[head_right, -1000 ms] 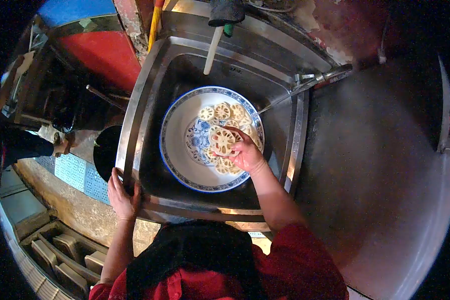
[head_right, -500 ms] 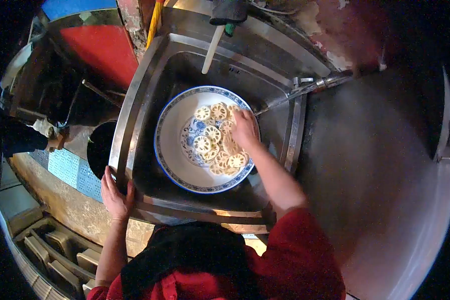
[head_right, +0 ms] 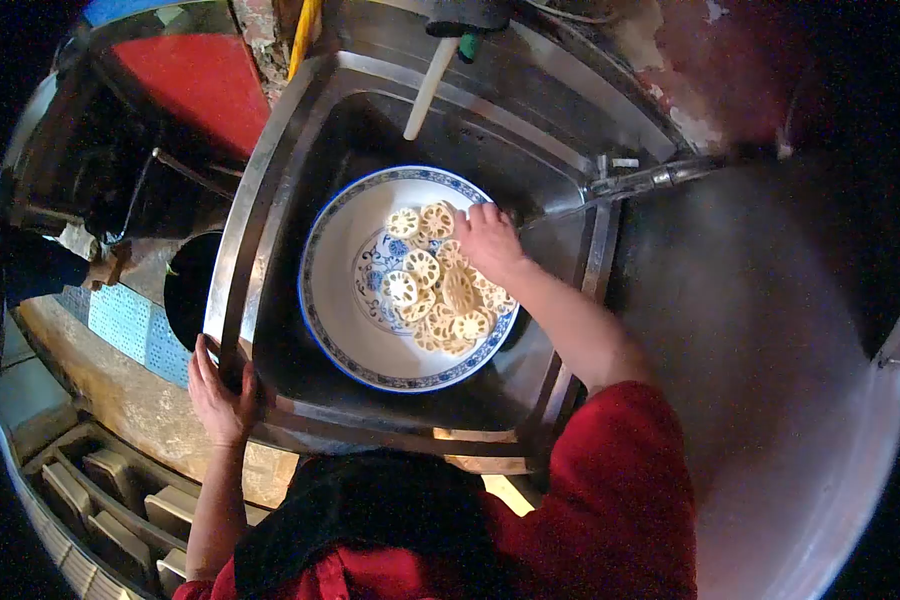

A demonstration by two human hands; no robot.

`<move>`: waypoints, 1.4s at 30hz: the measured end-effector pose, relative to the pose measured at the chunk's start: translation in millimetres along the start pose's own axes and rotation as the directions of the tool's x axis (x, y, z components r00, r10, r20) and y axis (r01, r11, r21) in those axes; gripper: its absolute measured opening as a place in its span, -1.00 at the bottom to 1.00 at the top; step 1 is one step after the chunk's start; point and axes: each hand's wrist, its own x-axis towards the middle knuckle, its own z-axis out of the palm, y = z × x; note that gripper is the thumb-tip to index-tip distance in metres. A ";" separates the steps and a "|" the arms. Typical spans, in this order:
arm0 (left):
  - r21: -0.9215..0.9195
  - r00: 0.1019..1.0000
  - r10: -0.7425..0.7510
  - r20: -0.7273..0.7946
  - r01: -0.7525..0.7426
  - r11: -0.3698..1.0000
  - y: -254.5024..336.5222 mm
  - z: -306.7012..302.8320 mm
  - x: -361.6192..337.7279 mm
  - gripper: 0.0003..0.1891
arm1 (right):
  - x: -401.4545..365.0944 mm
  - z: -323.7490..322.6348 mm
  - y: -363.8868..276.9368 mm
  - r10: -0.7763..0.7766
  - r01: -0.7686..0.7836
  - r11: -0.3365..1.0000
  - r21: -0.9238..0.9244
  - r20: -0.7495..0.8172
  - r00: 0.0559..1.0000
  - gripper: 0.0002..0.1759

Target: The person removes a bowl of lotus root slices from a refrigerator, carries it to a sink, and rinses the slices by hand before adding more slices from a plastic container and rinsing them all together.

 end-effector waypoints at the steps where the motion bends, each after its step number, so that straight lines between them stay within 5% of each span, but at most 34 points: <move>1: 0.012 1.000 0.003 -0.002 -0.003 1.000 -1.0 0.1 -0.5 -0.18 | 1.6 -12.0 -2.2 0.129 -0.116 0.972 0.206 -0.049 0.990 -0.49; 2: 0.014 1.000 -0.008 -0.003 0.008 1.000 -2.2 0.5 -1.4 -0.18 | 4.2 -17.9 -5.1 0.260 -0.211 0.887 0.411 -0.066 0.963 -0.44; 6: 0.001 1.000 0.028 0.003 -0.028 1.000 -4.5 1.0 -1.2 -0.18 | 35.1 -6.3 -24.1 0.277 -0.200 0.832 0.518 -0.076 0.958 -0.39; 13: 0.008 0.997 0.072 -0.038 -0.072 0.997 -0.6 -2.2 1.5 -0.22 | 55.9 -15.8 -59.0 0.384 -0.450 0.780 0.435 0.235 0.893 -0.44; 17: 0.006 1.000 0.010 0.004 -0.010 1.000 -0.7 -3.0 -0.2 -0.17 | 45.1 -1.3 -48.7 0.312 -0.335 0.781 0.528 0.136 0.940 -0.43; 21: 0.024 1.000 0.009 -0.012 -0.009 1.000 -1.9 -1.5 -1.1 -0.18 | 38.7 -15.3 -37.8 0.322 -0.422 0.740 0.524 0.275 0.906 -0.40; 23: 0.014 1.000 0.007 -0.020 -0.006 1.000 -0.7 -2.6 -0.6 -0.18 | 38.4 -22.2 -29.0 0.433 -0.497 0.433 0.752 0.310 0.847 -0.42; 25: 0.004 1.000 0.014 -0.024 -0.014 1.000 -1.1 -3.1 -2.4 -0.19 | 35.7 -22.3 -30.3 0.446 -0.472 0.453 0.756 0.266 0.855 -0.45; 27: 0.000 1.000 0.010 -0.025 -0.010 1.000 -0.6 -2.1 -0.5 -0.19 | 41.0 -15.3 -36.6 0.356 -0.391 0.649 0.653 0.194 0.914 -0.47; 28: -0.001 0.999 0.012 -0.030 -0.012 1.000 -0.4 -1.4 0.1 -0.19 | 45.8 -40.1 -45.9 0.364 -0.493 0.707 0.507 0.337 0.868 -0.47; 33: 0.019 0.999 0.021 -0.030 -0.021 1.000 -3.3 -1.0 -1.6 -0.19 | 59.8 -26.8 -60.0 0.281 -0.444 0.745 0.498 0.369 0.886 -0.45; 34: 0.018 0.999 0.020 -0.028 -0.019 1.000 -3.2 -1.0 -1.4 -0.19 | 61.8 -27.1 -54.0 0.142 -0.482 0.369 0.794 0.465 0.874 -0.50; 35: 0.012 0.999 0.024 -0.029 -0.024 1.000 -2.7 -1.0 -1.5 -0.18 | 61.6 -27.4 -49.0 -0.029 -0.482 -0.102 0.870 0.482 0.876 -0.55; 36: 0.007 0.999 0.029 -0.031 -0.029 1.000 -3.0 -1.3 -1.7 -0.18 | 57.7 -28.2 -43.6 -0.042 -0.453 -0.348 0.821 0.470 0.882 -0.53; 37: 0.008 0.999 0.024 -0.031 -0.024 1.000 -2.2 -1.4 -1.9 -0.18 | 53.1 -25.9 -37.0 -0.046 -0.455 -0.345 0.821 0.469 0.882 -0.53; 39: 0.015 1.000 0.010 -0.013 -0.010 1.000 -1.6 -2.7 -0.7 -0.18 | 48.0 -22.1 -25.8 -0.106 -0.296 -0.795 0.529 0.359 0.927 -0.46; 42: 0.004 0.999 0.030 -0.026 -0.030 1.000 -2.0 -3.6 -0.7 -0.18 | 46.2 -62.3 -32.9 -0.122 -0.212 -0.889 0.406 0.236 0.964 -0.42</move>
